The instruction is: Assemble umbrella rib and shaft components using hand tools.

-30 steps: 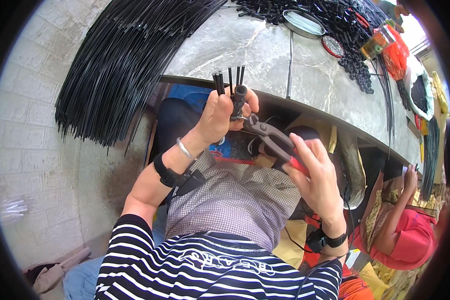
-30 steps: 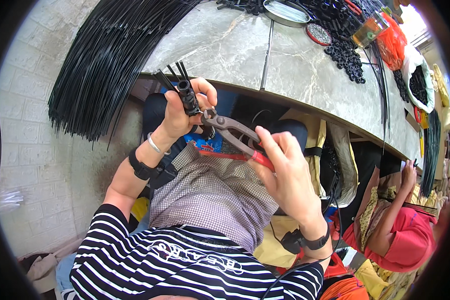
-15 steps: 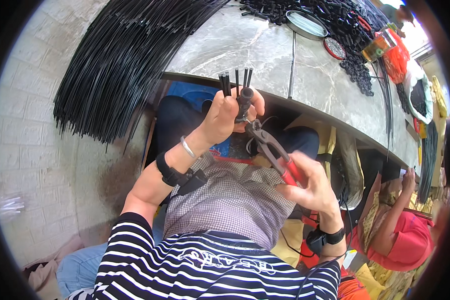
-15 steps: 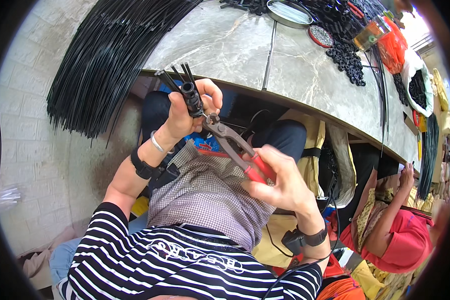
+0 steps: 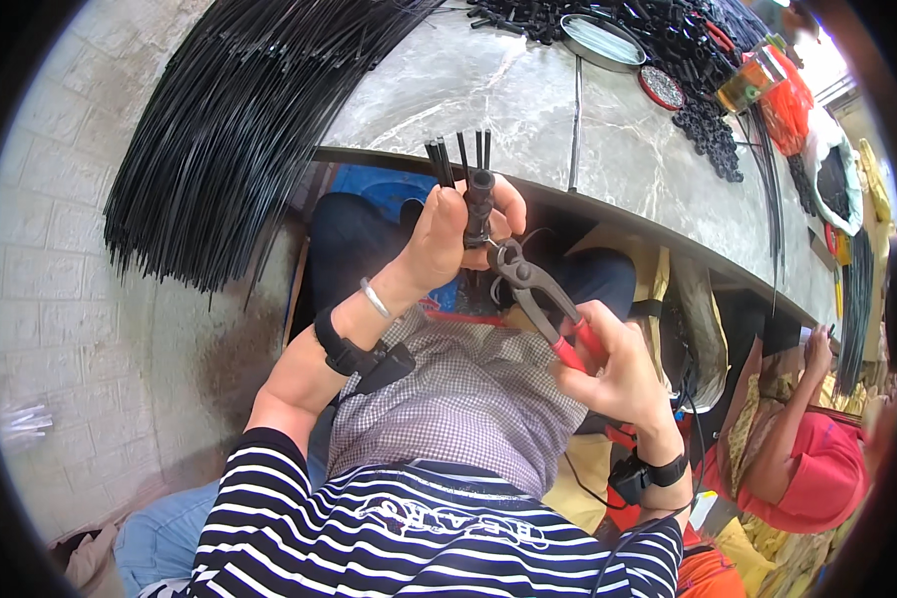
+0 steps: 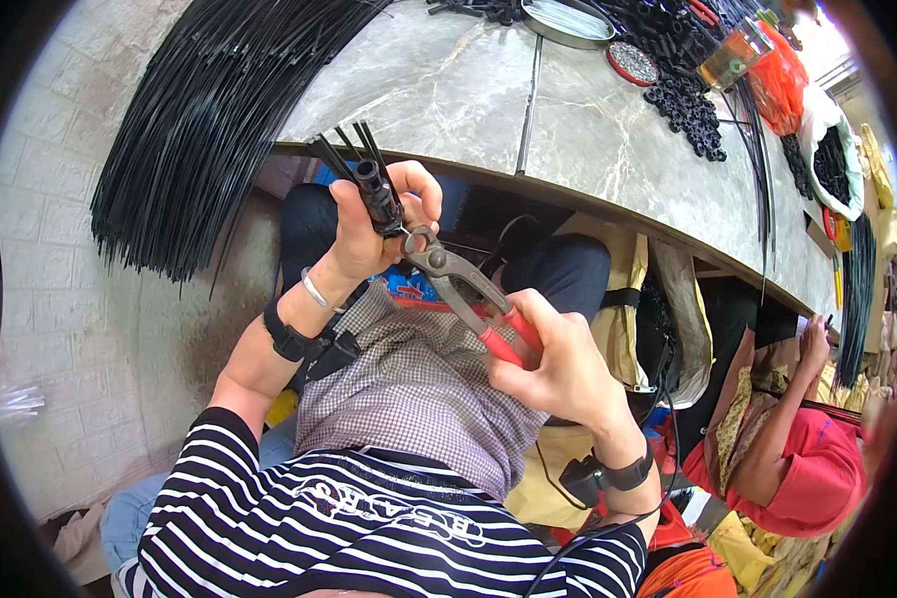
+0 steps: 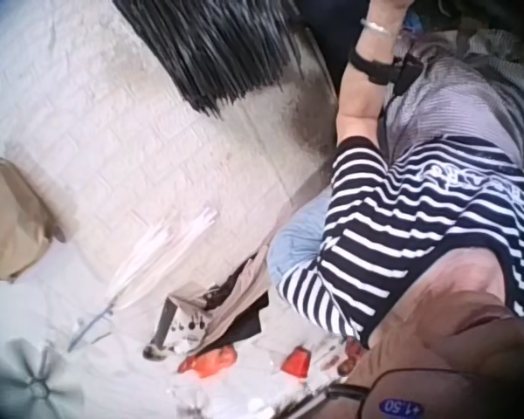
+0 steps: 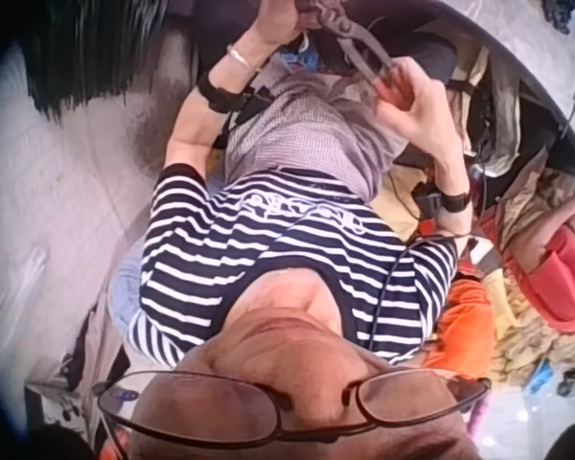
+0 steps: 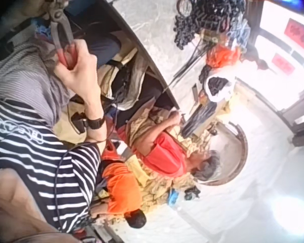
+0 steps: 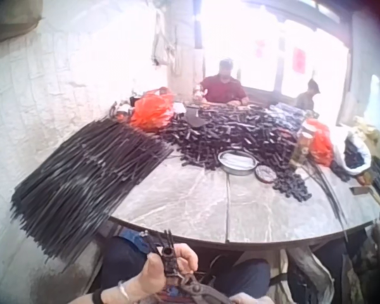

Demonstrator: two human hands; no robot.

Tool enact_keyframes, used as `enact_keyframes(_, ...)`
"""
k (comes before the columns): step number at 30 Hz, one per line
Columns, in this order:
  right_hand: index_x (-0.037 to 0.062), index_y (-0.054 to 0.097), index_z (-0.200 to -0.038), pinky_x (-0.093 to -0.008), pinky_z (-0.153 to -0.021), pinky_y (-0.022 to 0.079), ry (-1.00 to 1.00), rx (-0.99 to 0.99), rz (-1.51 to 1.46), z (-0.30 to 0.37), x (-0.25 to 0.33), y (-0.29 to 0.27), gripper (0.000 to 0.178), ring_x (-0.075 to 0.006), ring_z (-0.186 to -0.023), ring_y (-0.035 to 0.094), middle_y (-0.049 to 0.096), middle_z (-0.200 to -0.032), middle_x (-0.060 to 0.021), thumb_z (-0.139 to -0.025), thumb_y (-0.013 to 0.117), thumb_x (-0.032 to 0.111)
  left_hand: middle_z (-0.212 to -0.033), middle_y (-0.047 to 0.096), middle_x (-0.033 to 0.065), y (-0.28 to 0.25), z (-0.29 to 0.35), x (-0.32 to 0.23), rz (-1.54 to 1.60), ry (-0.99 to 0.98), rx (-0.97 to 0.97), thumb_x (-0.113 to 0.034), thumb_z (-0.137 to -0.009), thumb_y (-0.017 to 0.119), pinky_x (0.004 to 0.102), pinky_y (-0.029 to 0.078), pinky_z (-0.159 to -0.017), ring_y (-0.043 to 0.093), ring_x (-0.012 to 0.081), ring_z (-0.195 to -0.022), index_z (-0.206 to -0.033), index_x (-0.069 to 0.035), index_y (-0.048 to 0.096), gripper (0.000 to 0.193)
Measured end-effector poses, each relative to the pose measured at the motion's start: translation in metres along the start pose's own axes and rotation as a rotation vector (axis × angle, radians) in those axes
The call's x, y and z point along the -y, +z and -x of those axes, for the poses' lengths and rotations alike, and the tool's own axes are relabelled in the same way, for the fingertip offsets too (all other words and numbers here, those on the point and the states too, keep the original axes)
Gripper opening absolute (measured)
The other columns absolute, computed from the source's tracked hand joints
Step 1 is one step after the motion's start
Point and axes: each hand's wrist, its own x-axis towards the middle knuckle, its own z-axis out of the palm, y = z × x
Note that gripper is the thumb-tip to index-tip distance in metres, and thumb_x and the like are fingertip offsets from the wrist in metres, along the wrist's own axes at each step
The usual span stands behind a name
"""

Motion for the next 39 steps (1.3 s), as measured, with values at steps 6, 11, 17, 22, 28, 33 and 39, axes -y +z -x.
enact_keyframes(6,-0.0041,0.054,-0.119,-0.0342,-0.07,0.047,-0.192,-0.204,0.15,-0.002,-0.005,-0.005,0.048,-0.0287,-0.079,0.056,0.051,-0.098,-0.0156,-0.073,0.066,0.001,-0.048,0.038,-0.0067,-0.002,0.002,0.005,0.081,-0.035,0.089,-0.09,-0.069,0.027,0.0178,0.019,-0.036,0.027,-0.0001,-0.039,-0.091,-0.001,0.05,0.094)
enact_keyframes(11,-0.0058,0.056,-0.111,-0.0371,-0.06,0.047,-0.199,-0.146,0.041,0.009,0.009,0.007,0.035,-0.0297,-0.065,0.059,0.056,-0.079,-0.0158,-0.082,0.068,0.009,-0.049,0.037,-0.0066,0.002,-0.003,0.0,0.066,0.008,-0.053,-0.09,-0.069,0.027,0.0182,0.02,-0.035,0.027,0.0001,-0.039,-0.092,-0.002,0.05,0.094)
enact_keyframes(17,0.0006,0.055,-0.09,-0.0314,-0.05,0.042,-0.061,-0.117,-0.006,0.012,0.003,0.016,0.033,-0.0233,-0.045,0.046,0.053,-0.058,-0.0077,-0.074,0.078,0.019,-0.053,0.048,-0.0035,0.006,-0.007,-0.005,-0.007,-0.028,-0.05,-0.092,-0.064,0.029,0.0143,0.024,-0.036,0.035,-0.0011,-0.041,-0.091,0.0,0.052,0.099)
enact_keyframes(22,0.0014,0.059,-0.101,-0.024,-0.055,0.042,0.109,0.151,-0.426,0.01,-0.007,0.002,0.033,-0.017,-0.054,0.051,0.056,-0.066,-0.0047,-0.073,0.074,0.011,-0.055,0.048,-0.0045,0.002,-0.005,-0.001,-0.025,0.028,-0.053,-0.092,-0.065,0.029,0.0143,0.024,-0.037,0.034,-0.0016,-0.041,-0.091,0.001,0.053,0.099)
enact_keyframes(28,-0.0042,0.055,-0.115,-0.0355,-0.074,0.045,-0.133,-0.198,0.063,0.004,0.001,0.0,0.039,-0.0293,-0.081,0.055,0.052,-0.094,-0.0154,-0.079,0.063,0.005,-0.054,0.047,-0.0051,0.002,0.0,-0.001,-0.064,-0.003,-0.017,-0.09,-0.066,0.033,0.0144,0.023,-0.038,0.034,-0.0014,-0.041,-0.092,0.001,0.052,0.097)
enact_keyframes(33,-0.0033,0.056,-0.099,-0.0335,-0.058,0.044,0.017,0.157,-0.298,0.01,0.002,0.001,0.017,-0.0272,-0.058,0.053,0.053,-0.069,-0.0126,-0.086,0.058,0.007,-0.051,0.047,-0.0039,0.0,-0.005,0.003,0.012,0.018,-0.026,-0.091,-0.066,0.032,0.016,0.022,-0.037,0.034,0.0004,-0.04,-0.089,0.0,0.052,0.096)
enact_keyframes(39,0.001,0.053,-0.092,-0.0344,-0.049,0.046,-0.091,-0.088,0.105,0.012,-0.003,0.015,0.03,-0.026,-0.049,0.058,0.057,-0.059,-0.0093,-0.073,0.073,0.014,-0.052,0.051,-0.0031,0.002,-0.002,0.003,-0.043,0.02,-0.003,-0.092,-0.064,0.03,0.0155,0.026,-0.037,0.038,0.0007,-0.039,-0.089,-0.001,0.053,0.098)
